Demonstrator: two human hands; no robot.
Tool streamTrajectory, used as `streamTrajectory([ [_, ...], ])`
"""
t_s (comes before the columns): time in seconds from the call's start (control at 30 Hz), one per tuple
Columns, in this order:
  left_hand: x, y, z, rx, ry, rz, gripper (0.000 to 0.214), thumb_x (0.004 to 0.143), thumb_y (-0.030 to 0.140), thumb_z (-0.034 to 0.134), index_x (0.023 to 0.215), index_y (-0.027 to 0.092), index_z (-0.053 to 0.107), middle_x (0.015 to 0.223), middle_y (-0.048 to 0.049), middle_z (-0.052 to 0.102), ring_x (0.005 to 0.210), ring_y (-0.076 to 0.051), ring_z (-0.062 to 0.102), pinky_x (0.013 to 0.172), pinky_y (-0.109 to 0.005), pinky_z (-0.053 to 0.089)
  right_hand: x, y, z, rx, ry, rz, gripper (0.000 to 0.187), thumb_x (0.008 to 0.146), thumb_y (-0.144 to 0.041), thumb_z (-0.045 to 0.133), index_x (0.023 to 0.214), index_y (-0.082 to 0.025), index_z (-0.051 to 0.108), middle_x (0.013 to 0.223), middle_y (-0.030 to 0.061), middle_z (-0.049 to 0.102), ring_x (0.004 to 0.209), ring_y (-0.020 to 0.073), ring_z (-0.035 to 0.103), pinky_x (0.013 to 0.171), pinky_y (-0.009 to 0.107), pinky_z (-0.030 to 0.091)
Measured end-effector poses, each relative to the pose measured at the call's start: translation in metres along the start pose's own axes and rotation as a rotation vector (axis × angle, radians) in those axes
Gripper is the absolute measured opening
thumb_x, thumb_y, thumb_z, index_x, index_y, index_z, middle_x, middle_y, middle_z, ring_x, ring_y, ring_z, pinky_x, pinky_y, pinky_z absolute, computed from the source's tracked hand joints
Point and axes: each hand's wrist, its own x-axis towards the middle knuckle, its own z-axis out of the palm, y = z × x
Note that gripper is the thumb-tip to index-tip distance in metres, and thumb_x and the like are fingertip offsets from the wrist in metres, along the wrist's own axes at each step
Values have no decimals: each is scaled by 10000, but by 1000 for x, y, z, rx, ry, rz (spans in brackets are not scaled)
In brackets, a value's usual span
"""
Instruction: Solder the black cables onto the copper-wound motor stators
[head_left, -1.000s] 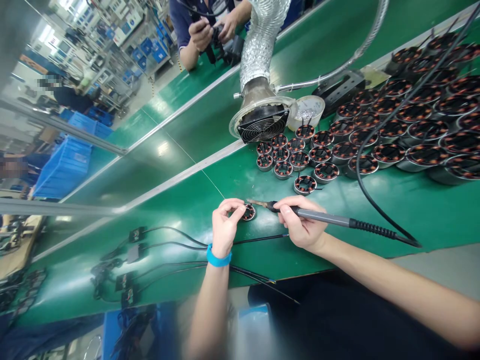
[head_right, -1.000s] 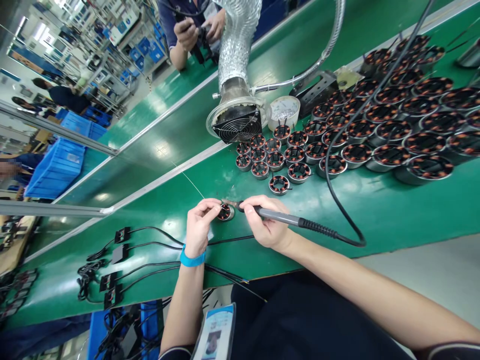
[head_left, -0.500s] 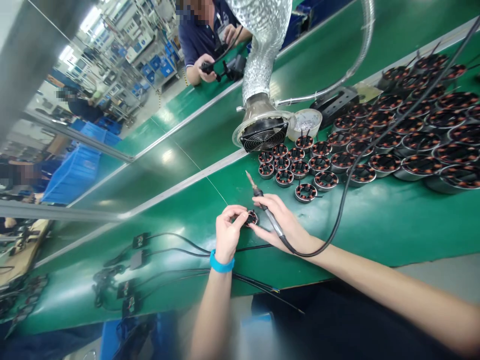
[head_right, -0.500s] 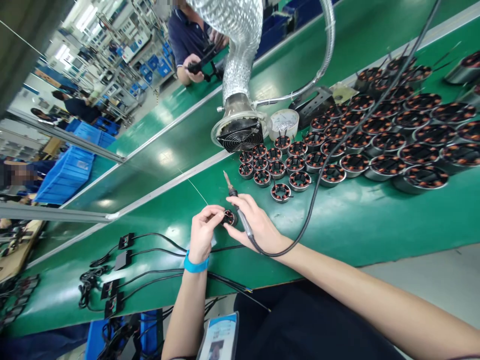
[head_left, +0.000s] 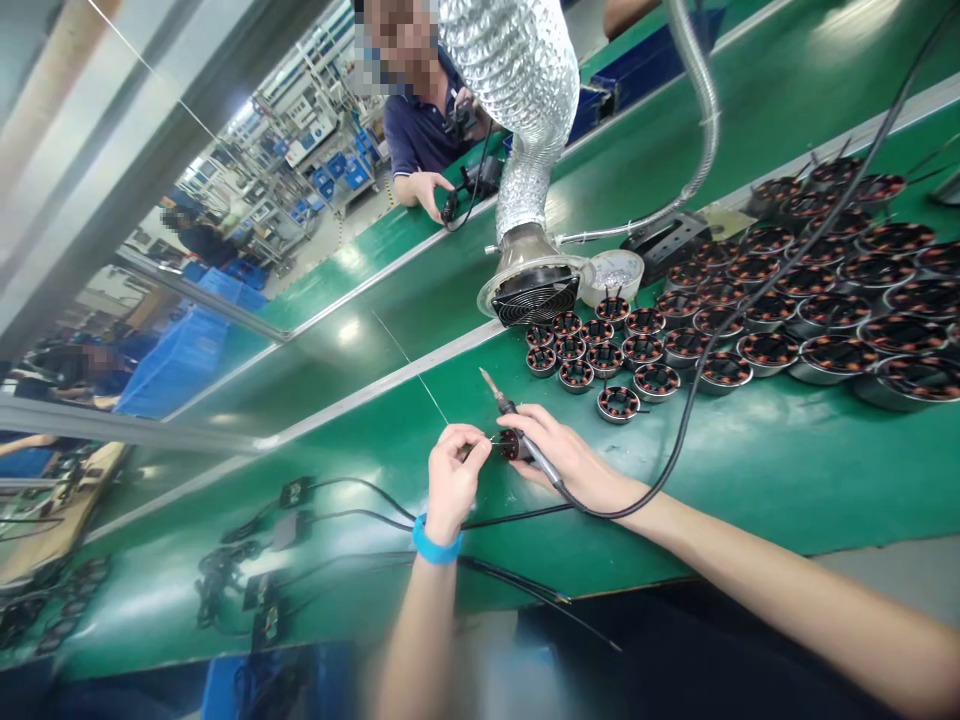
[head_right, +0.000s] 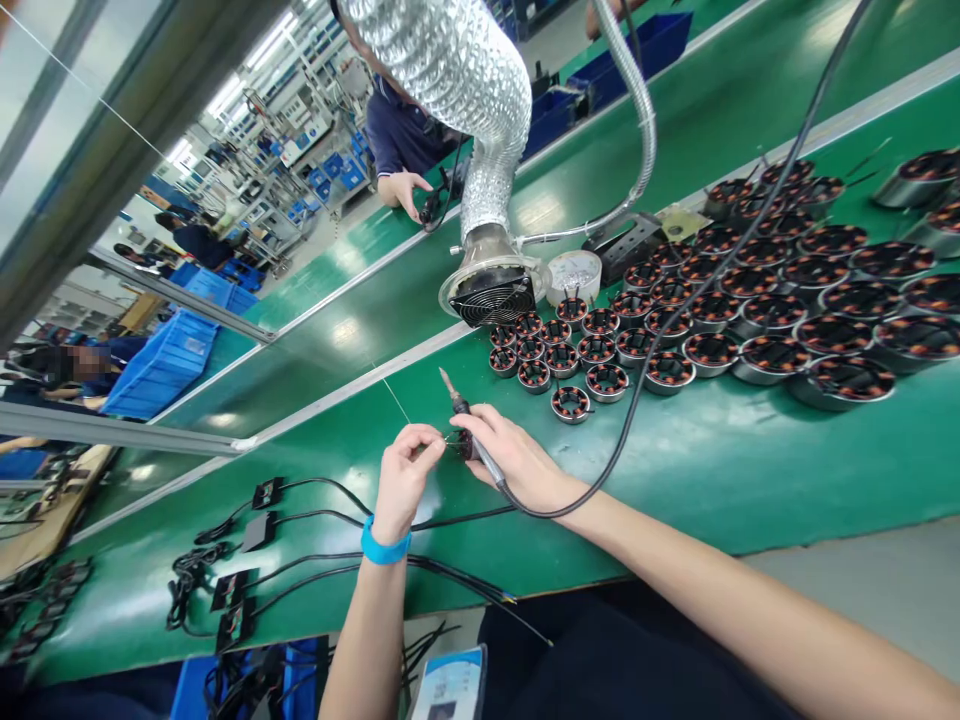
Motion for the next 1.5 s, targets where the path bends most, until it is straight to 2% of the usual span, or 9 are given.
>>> streamTrajectory([
  [0.13, -4, -9, -11, 33, -20, 6, 175, 839, 307, 692, 739, 165, 675, 914, -61, 604, 848, -172, 577, 747, -275, 449, 4, -4, -12, -99, -14, -111, 497, 904, -95, 547, 1374, -234, 461, 1245, 141, 558, 1084, 276, 625, 899, 430, 572],
  [0.3, -5, -29, -17, 30, -62, -55, 204, 845, 360, 699, 804, 163, 673, 873, -49, 632, 825, -162, 591, 770, -275, 466, 4, -6, -11, -138, -61, -124, 411, 938, -98, 502, 1334, -212, 502, 1181, 141, 602, 1061, 280, 631, 872, 440, 580],
  [0.47, 1, -27, -18, 154, -207, -63, 310, 777, 373, 767, 998, 171, 688, 680, 29, 565, 609, -115, 467, 593, -236, 364, 1, -6, -6, -159, -67, -130, 409, 955, -112, 496, 1354, -204, 486, 1220, 154, 589, 1102, 295, 614, 894, 458, 572],
  [0.57, 8, -25, -14, 334, -221, 2, 217, 815, 367, 714, 924, 181, 737, 609, 33, 553, 551, -116, 415, 555, -244, 306, 0, -7, -6, -153, -41, -127, 406, 959, -119, 484, 1351, -223, 497, 1218, 147, 594, 1093, 291, 620, 886, 457, 576],
  [0.73, 14, -25, -9, 444, -232, 101, 162, 847, 276, 625, 792, 192, 752, 701, -5, 666, 601, -133, 500, 584, -245, 337, 0, -6, -6, -155, -43, -126, 426, 947, -106, 497, 1354, -232, 500, 1215, 137, 593, 1087, 287, 622, 882, 448, 575],
  [0.9, 9, -23, -17, 492, -193, 151, 180, 861, 282, 609, 748, 186, 712, 657, 2, 616, 595, -131, 488, 585, -247, 336, 0, -6, -6, -181, -71, -114, 439, 945, -87, 486, 1364, -218, 482, 1213, 143, 586, 1083, 291, 616, 880, 451, 570],
  [1.03, 7, -19, -27, 516, -251, 166, 168, 878, 276, 606, 780, 189, 711, 675, 3, 603, 602, -126, 484, 597, -252, 341, 1, -7, -5, -200, -90, -124, 427, 946, -78, 474, 1356, -197, 479, 1206, 152, 580, 1082, 298, 609, 880, 460, 566],
  [1.27, 38, -11, -34, 184, -370, 56, 268, 822, 425, 730, 916, 179, 779, 932, -75, 672, 824, -175, 615, 731, -279, 469, 0, -7, -5, -171, -95, -119, 488, 953, -85, 481, 1409, -250, 426, 1218, 135, 560, 1108, 296, 600, 895, 464, 566],
  [1.5, 56, -18, -27, -39, -605, -194, 308, 760, 440, 791, 809, 139, 755, 757, -33, 668, 720, -144, 581, 751, -282, 452, 1, -5, -8, -86, -95, -87, 444, 955, -113, 513, 1375, -239, 441, 1204, 126, 560, 1058, 272, 609, 869, 424, 561],
])
